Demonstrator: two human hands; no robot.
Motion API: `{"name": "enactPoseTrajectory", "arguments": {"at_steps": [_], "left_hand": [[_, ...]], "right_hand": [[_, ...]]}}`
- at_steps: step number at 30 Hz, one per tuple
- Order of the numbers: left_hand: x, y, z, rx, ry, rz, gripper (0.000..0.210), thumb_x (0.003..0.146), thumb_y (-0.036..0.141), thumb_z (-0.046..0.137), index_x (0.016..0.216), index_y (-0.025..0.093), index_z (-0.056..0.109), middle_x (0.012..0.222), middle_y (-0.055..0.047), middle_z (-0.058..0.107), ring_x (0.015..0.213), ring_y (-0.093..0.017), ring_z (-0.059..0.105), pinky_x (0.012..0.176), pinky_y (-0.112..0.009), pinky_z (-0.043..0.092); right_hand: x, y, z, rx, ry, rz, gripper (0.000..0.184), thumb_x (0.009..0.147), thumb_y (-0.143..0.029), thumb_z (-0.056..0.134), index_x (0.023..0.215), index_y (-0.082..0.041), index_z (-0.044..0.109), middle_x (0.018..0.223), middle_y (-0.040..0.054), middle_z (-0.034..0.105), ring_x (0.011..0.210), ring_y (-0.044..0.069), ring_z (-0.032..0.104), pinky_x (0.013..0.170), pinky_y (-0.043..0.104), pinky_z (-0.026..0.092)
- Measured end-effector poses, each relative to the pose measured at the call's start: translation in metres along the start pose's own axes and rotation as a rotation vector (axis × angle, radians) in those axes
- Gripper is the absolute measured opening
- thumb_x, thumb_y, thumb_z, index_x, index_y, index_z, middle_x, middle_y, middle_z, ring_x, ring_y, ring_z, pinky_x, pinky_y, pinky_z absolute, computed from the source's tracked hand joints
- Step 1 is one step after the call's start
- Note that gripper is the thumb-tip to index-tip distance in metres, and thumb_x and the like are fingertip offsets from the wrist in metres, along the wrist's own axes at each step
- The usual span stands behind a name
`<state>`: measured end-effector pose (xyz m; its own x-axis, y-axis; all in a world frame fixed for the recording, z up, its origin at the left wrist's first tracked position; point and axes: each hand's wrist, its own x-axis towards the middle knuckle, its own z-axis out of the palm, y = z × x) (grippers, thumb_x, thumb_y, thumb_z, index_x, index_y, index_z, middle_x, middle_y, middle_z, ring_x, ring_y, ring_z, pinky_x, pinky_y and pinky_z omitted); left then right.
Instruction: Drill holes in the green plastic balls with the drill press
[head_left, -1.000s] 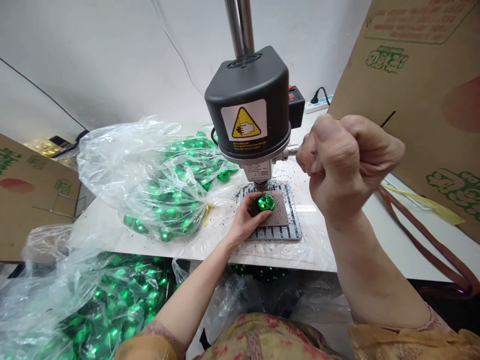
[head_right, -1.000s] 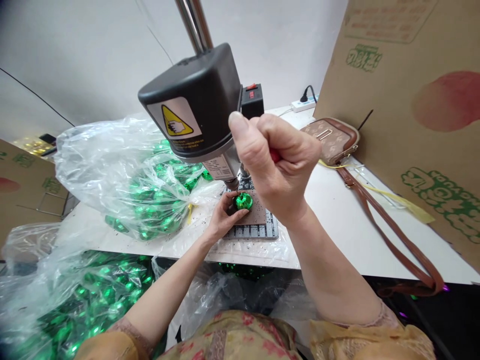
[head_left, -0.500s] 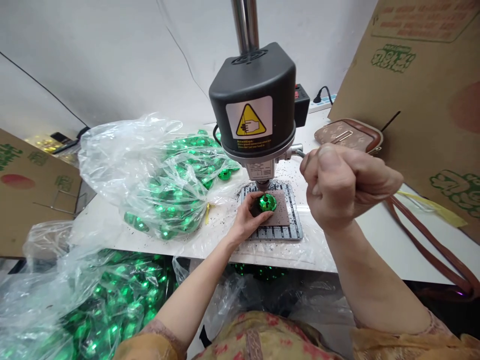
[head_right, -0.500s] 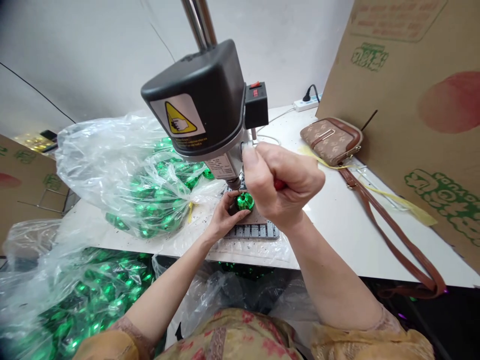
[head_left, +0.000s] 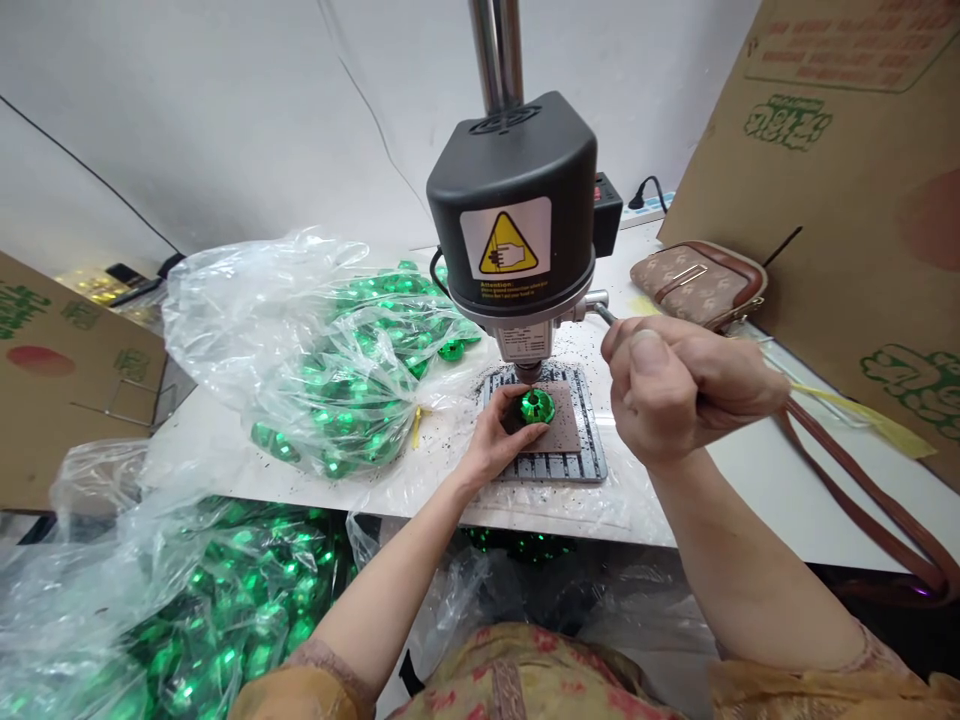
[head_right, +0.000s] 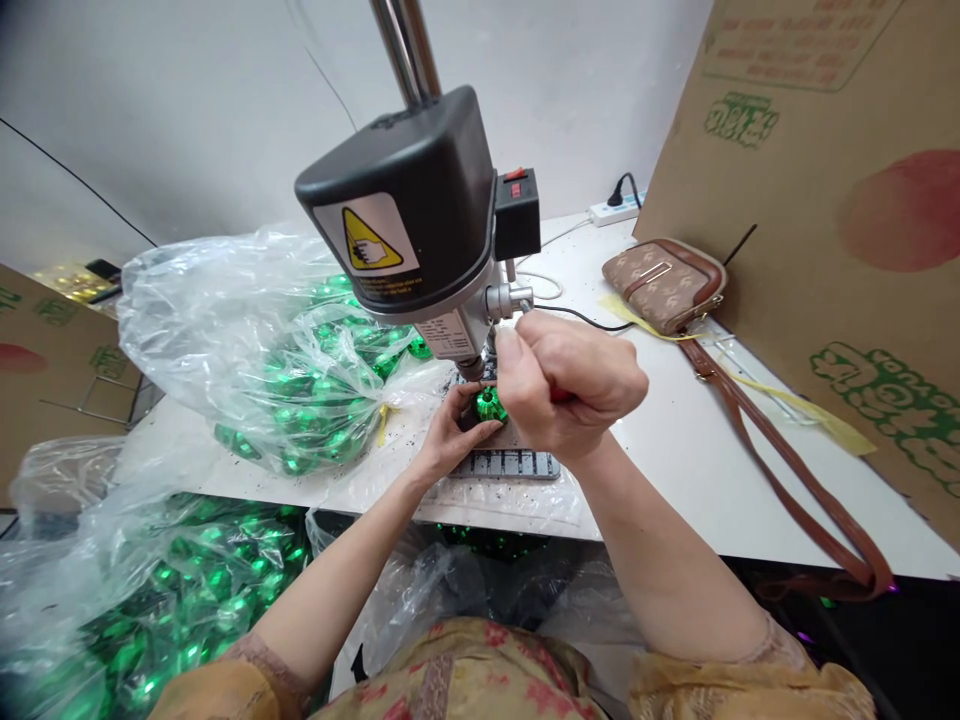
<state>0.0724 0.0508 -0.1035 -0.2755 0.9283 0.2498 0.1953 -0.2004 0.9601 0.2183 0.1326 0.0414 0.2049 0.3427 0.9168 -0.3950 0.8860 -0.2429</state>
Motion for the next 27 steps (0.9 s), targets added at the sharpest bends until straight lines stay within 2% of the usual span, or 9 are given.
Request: {"name": "enactPoseTrajectory", "arguments": {"at_steps": [7, 14, 21, 23, 27], "left_hand": [[0.000, -0.001, 0.000, 0.009, -0.003, 0.008, 0.055, 0.080, 0.043, 0.086, 0.121, 0.022, 0.059, 0.125, -0.011, 0.069, 0.120, -0.027, 0.065, 0.108, -0.044, 0.049], [0.000, 0.001, 0.001, 0.002, 0.003, 0.017, 0.055, 0.079, 0.045, 0.086, 0.121, 0.022, 0.060, 0.121, -0.009, 0.070, 0.114, -0.026, 0.067, 0.102, -0.041, 0.052], [0.000, 0.002, 0.001, -0.003, 0.006, 0.003, 0.055, 0.078, 0.045, 0.087, 0.120, 0.022, 0.060, 0.121, -0.009, 0.070, 0.116, -0.026, 0.066, 0.104, -0.041, 0.051], [0.000, 0.003, 0.002, -0.012, 0.015, 0.002, 0.056, 0.077, 0.046, 0.087, 0.120, 0.022, 0.061, 0.119, -0.009, 0.071, 0.114, -0.025, 0.067, 0.102, -0.041, 0.052], [0.000, 0.003, 0.003, -0.037, 0.043, -0.030, 0.057, 0.075, 0.046, 0.089, 0.119, 0.022, 0.063, 0.117, -0.009, 0.072, 0.111, -0.025, 0.068, 0.101, -0.042, 0.053]], "right_hand": [[-0.006, 0.006, -0.004, 0.009, -0.019, -0.073, 0.048, 0.079, -0.002, 0.058, 0.060, -0.020, 0.018, 0.052, -0.0062, 0.023, 0.044, 0.005, 0.027, 0.043, 0.027, 0.024], [-0.009, 0.007, -0.007, -0.009, -0.025, -0.072, 0.045, 0.078, -0.005, 0.059, 0.057, -0.020, 0.021, 0.052, -0.0059, 0.024, 0.044, 0.005, 0.027, 0.042, 0.027, 0.024], [-0.017, 0.006, -0.009, 0.032, -0.064, -0.100, 0.046, 0.079, -0.004, 0.057, 0.058, -0.019, 0.020, 0.052, -0.0063, 0.025, 0.044, 0.004, 0.025, 0.043, 0.027, 0.027], [-0.011, 0.001, -0.005, 0.015, -0.028, -0.051, 0.047, 0.082, -0.005, 0.057, 0.057, -0.018, 0.020, 0.050, -0.0064, 0.025, 0.043, 0.004, 0.026, 0.043, 0.027, 0.026], [0.024, -0.008, 0.012, 0.003, 0.067, 0.169, 0.051, 0.089, -0.017, 0.062, 0.051, -0.019, 0.027, 0.045, -0.0065, 0.027, 0.040, 0.004, 0.029, 0.042, 0.028, 0.021]]}}
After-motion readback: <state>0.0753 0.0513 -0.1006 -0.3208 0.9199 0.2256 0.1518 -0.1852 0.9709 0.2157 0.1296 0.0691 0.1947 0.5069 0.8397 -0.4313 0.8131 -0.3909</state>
